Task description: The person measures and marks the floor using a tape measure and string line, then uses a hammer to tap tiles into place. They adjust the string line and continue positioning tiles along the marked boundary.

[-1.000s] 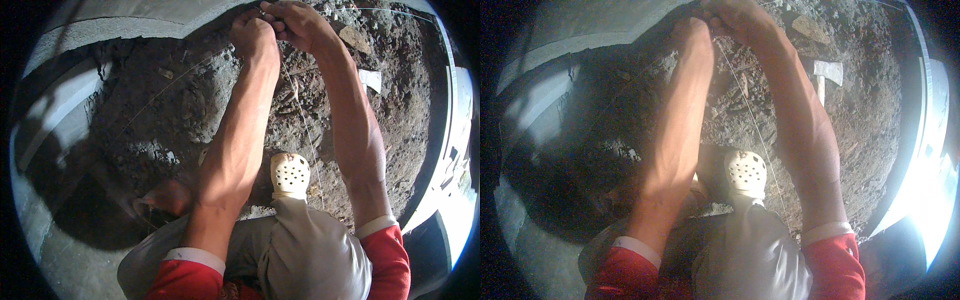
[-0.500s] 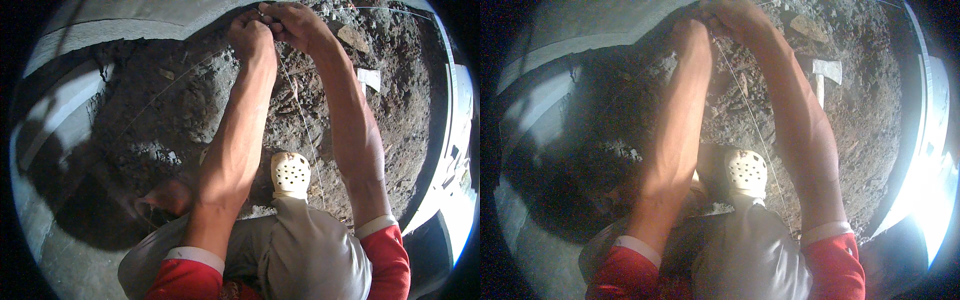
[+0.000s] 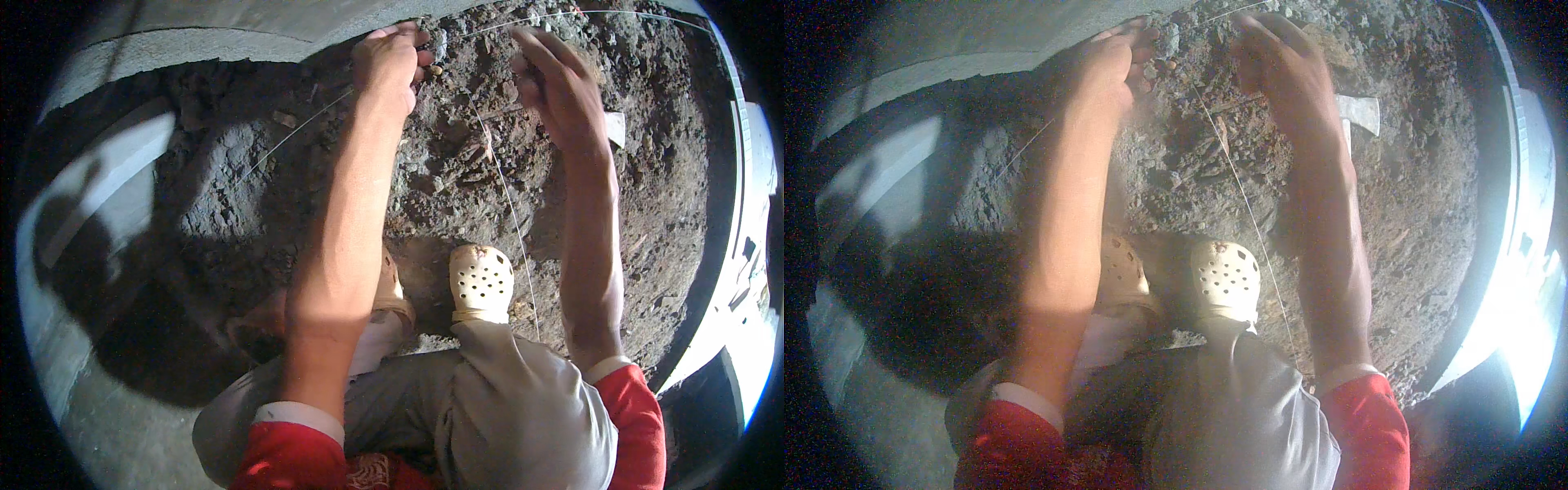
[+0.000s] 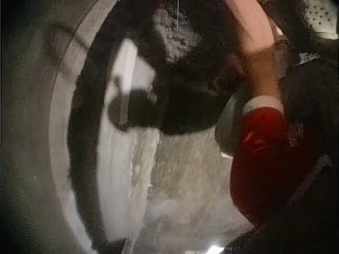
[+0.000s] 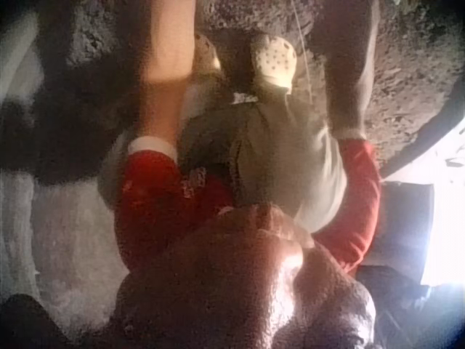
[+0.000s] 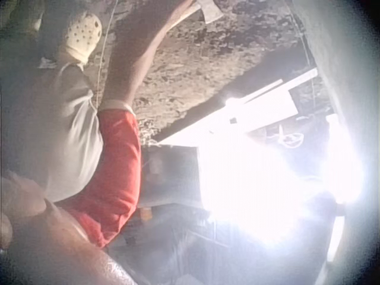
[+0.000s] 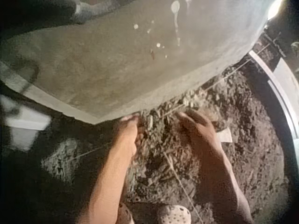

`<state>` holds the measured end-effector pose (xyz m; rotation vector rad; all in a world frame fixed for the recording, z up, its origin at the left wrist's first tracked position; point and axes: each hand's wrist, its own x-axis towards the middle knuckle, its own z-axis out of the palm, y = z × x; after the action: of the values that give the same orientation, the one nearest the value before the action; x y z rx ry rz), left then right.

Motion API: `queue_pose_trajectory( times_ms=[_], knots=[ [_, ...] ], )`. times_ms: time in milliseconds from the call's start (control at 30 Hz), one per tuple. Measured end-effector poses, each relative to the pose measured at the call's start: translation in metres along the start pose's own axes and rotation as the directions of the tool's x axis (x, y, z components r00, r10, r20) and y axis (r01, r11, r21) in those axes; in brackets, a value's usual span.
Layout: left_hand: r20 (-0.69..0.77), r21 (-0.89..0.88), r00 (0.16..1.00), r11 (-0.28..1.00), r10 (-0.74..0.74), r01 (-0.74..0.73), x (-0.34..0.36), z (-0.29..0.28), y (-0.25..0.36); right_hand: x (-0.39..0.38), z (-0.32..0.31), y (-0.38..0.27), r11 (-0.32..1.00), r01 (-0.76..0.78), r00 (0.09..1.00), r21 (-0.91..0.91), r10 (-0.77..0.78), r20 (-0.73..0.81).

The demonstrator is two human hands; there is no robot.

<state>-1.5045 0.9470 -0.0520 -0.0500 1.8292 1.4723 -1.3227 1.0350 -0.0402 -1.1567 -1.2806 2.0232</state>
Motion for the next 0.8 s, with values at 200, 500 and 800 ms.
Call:
queue_pose_trajectory(
  times_ms=[200, 500, 800],
  knots=[
    [0.123, 0.132, 0.992, 0.991, -0.009, -0.007, -0.007, -0.007, 0.008, -0.104, -0.059, 0.024, 0.946, -0.220, 0.941, -0.239, 0.142, -0.308],
    [0.123, 0.071, 0.992, 0.997, -0.004, -0.004, 0.006, -0.005, 0.003, -0.188, -0.098, 0.057, 0.856, -0.300, 0.906, -0.421, 0.117, -0.407],
    [0.143, 0.004, 0.990, 1.000, -0.017, 0.017, 0.008, -0.007, 0.003, -0.182, -0.095, 0.051, 0.853, -0.317, 0.892, -0.415, 0.120, -0.437]
  ],
)
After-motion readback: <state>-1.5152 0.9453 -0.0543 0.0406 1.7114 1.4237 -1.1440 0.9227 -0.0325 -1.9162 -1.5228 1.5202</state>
